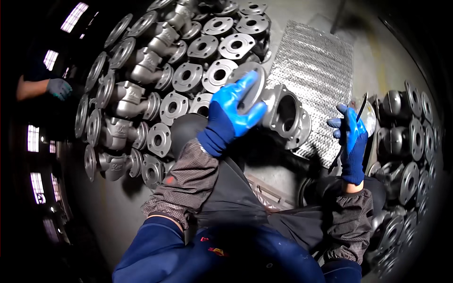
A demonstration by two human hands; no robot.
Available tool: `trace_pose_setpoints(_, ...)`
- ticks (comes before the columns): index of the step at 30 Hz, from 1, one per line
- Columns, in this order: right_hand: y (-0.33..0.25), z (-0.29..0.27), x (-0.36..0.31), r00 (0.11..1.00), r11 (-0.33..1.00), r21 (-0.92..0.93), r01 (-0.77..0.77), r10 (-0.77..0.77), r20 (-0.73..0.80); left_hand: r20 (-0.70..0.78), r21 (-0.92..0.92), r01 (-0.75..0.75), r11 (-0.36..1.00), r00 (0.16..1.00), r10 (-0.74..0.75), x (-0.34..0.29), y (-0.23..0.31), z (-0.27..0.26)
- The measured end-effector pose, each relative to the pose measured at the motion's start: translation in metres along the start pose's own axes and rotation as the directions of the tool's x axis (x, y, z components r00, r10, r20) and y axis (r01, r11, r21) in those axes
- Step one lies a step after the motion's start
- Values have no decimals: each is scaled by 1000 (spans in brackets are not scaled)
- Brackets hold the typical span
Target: The person picks up metal valve bodies from a pallet and cleans them using a small pointed tool and a brush, then places them back down.
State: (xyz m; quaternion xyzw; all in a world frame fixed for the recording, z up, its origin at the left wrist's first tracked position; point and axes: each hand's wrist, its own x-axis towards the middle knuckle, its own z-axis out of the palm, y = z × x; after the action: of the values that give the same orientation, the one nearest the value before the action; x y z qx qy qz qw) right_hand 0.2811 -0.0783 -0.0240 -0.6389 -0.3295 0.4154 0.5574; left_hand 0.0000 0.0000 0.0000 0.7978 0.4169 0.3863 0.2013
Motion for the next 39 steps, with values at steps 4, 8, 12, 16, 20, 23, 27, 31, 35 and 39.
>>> trace_pose_setpoints(4,34,-8,-14,984,985,19,-171,172,-49,-73,-71,-18,997,997,13,-6,-28,3)
trace_pose_setpoints(8,90,4,-27,961,960,60,-272,274,-24,-46,-226,50,973,997,-62,-9,-24,-6)
trace_pose_setpoints(12,120,35,-34,917,914,78,-397,394,58,-65,-219,124,968,988,-142,-18,-44,-10)
trace_pose_setpoints(16,128,55,-38,928,930,-95,-354,362,84,-55,-223,284,933,951,-303,-20,-44,-17)
trace_pose_setpoints(20,127,60,-39,962,957,-131,-258,268,61,-68,-180,249,952,962,-265,-21,-47,-20)
trace_pose_setpoints(23,127,60,-39,954,942,-177,-284,296,41,-59,-174,295,940,949,-309,-21,-45,-22)
trace_pose_setpoints(27,119,65,-43,967,961,-116,-251,253,-2,-77,-231,291,928,946,-315,-21,-44,-20)
trace_pose_setpoints(31,106,65,-27,962,962,4,-275,275,-2,-49,-301,411,861,895,-444,-7,-29,-22)
trace_pose_setpoints(35,98,57,22,977,967,-154,-203,189,-99,-61,-199,290,936,950,-307,10,-32,-15)
trace_pose_setpoints(39,110,51,51,971,983,-61,-171,158,-177,-37,-234,271,934,957,-287,22,-16,-6)
